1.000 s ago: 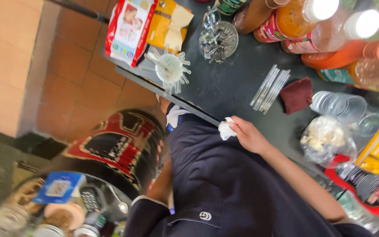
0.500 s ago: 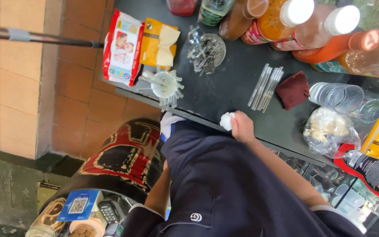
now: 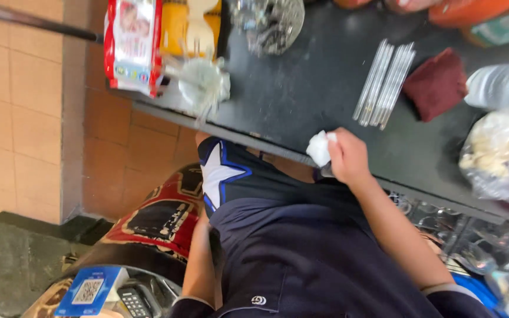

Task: Cleaning reusable straws one by one using a white cloth.

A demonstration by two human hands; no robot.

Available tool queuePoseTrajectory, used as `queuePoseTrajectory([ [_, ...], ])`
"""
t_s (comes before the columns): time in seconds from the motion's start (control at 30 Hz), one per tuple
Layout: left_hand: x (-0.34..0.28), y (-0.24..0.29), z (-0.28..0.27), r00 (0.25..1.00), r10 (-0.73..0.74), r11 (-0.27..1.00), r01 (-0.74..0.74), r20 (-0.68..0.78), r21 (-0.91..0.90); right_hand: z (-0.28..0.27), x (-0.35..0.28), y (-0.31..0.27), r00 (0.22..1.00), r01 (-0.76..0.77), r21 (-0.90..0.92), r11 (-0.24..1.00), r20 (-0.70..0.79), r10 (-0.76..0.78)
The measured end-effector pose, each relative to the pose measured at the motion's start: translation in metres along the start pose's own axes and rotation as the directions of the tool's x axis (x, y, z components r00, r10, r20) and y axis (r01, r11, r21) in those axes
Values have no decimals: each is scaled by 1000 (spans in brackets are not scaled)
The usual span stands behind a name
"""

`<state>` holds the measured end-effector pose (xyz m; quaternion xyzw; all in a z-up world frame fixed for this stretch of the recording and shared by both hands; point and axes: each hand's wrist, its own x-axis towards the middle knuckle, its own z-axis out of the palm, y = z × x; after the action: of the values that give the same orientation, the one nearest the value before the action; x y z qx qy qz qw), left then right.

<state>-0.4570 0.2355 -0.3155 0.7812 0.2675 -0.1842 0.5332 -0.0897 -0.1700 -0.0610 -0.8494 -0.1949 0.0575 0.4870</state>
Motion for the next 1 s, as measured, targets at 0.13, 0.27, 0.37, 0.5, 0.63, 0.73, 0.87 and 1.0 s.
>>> queuePoseTrajectory([
  [0.13, 23, 143, -24, 862, -47, 999, 29, -504, -43, 4, -13, 5, 995, 53, -2, 999, -80, -53],
  [0.27, -5, 287, 5, 791, 339, 916, -402, -510, -15, 15, -39, 6, 972, 88, 318, 944, -235, -12],
  [0.37, -42, 376, 40, 809, 537, 834, -551, -240, 8, 18, -68, -21, 980, 62, 543, 838, -194, 53],
  [0.5, -81, 444, 82, 733, 677, 696, -664, -57, -273, 5, -110, -70, 999, -32, 735, 677, 19, 27],
  [0.63, -80, 423, 99, 754, 656, 727, -637, -13, -256, -1, -140, -71, 1000, -19, 756, 654, 22, 3],
  [0.73, -69, 410, 94, 765, 643, 723, -615, -17, -315, 3, -150, -63, 996, 20, 816, 578, -64, 56],
  [0.87, -71, 410, 90, 812, 583, 734, -539, -24, -414, 6, -160, -56, 955, -72, 977, 198, 10, 297],
  [1.0, -86, 422, 90, 778, 627, 751, -590, 41, -297, 2, -159, -87, 997, -80, 806, 587, 53, 62],
])
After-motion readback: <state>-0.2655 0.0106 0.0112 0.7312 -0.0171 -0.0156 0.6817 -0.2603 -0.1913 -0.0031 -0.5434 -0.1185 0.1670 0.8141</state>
